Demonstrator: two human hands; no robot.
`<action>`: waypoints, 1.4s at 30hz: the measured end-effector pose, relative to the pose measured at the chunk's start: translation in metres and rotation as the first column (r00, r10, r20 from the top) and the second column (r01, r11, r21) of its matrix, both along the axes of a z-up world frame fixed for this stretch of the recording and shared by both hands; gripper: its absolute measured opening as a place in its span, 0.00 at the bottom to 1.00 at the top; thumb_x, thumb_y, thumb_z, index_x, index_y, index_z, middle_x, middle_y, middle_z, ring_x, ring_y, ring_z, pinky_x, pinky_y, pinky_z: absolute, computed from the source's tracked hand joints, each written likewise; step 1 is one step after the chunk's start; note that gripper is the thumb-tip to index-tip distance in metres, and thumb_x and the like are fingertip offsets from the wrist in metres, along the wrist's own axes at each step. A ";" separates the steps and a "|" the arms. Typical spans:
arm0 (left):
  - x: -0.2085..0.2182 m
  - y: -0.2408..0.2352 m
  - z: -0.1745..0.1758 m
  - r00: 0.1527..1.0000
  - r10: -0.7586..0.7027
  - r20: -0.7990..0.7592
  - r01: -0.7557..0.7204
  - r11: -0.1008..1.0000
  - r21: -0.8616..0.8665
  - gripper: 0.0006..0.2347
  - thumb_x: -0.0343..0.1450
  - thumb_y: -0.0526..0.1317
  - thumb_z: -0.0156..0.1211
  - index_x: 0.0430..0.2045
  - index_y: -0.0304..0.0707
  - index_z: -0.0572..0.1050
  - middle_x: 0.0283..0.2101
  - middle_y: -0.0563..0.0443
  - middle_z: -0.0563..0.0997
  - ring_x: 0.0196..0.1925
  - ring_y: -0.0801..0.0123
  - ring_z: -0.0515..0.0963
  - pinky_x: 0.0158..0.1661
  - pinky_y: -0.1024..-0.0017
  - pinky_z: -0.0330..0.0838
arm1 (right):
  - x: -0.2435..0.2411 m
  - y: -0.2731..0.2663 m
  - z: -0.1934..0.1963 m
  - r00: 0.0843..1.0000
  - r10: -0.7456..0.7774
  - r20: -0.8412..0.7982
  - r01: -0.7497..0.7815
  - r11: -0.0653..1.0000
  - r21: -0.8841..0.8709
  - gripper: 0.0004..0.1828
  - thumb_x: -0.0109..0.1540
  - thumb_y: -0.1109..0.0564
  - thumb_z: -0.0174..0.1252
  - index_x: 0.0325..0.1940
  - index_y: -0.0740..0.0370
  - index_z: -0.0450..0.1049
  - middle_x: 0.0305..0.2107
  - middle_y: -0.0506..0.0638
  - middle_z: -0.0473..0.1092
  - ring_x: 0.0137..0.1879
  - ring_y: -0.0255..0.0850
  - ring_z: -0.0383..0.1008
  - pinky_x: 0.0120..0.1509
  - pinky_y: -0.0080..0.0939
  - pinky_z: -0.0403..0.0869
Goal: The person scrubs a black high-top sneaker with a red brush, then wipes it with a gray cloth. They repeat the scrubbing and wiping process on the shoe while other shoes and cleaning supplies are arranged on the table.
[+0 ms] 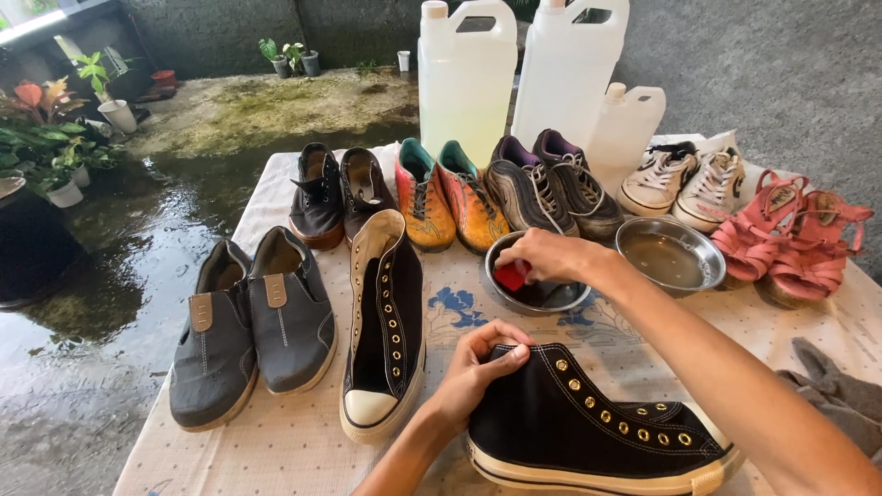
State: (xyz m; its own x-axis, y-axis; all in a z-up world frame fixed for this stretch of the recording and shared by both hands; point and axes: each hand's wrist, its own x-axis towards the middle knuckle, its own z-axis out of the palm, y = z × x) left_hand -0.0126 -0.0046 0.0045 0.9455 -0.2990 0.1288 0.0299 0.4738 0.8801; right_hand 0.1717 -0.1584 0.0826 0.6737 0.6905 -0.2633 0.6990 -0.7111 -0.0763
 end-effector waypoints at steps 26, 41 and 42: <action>0.000 -0.001 0.000 1.000 -0.006 0.007 0.006 1.000 0.004 0.05 0.69 0.37 0.68 0.34 0.39 0.79 0.33 0.54 0.81 0.34 0.76 0.79 0.38 0.81 0.72 | -0.018 0.011 0.011 0.995 -0.085 -0.058 0.087 0.996 0.032 0.17 0.72 0.52 0.43 0.35 0.60 0.73 0.22 0.49 0.70 0.28 0.39 0.73 0.42 0.37 0.73; -0.001 0.000 0.002 0.999 0.005 0.044 -0.009 0.997 0.076 0.06 0.68 0.39 0.69 0.33 0.41 0.79 0.34 0.56 0.80 0.36 0.78 0.76 0.42 0.82 0.67 | -0.024 -0.039 0.000 0.952 -0.286 0.107 0.200 0.849 0.489 0.35 0.59 0.53 0.63 0.70 0.51 0.63 0.49 0.61 0.74 0.46 0.48 0.76 0.52 0.45 0.75; -0.002 -0.001 0.002 0.999 -0.002 0.051 -0.002 0.997 0.083 0.06 0.67 0.40 0.70 0.32 0.42 0.80 0.34 0.57 0.80 0.36 0.79 0.75 0.40 0.83 0.65 | -0.028 -0.043 -0.002 0.935 -0.343 0.096 0.227 0.782 0.581 0.36 0.57 0.51 0.66 0.69 0.51 0.65 0.49 0.60 0.75 0.47 0.47 0.77 0.53 0.44 0.75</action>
State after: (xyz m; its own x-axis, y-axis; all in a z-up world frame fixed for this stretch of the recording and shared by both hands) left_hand -0.0146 -0.0060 0.0063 0.9385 -0.3104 0.1510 -0.0157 0.3986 0.9170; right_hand 0.1438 -0.2011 0.0802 0.8584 0.4462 0.2530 0.5129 -0.7557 -0.4073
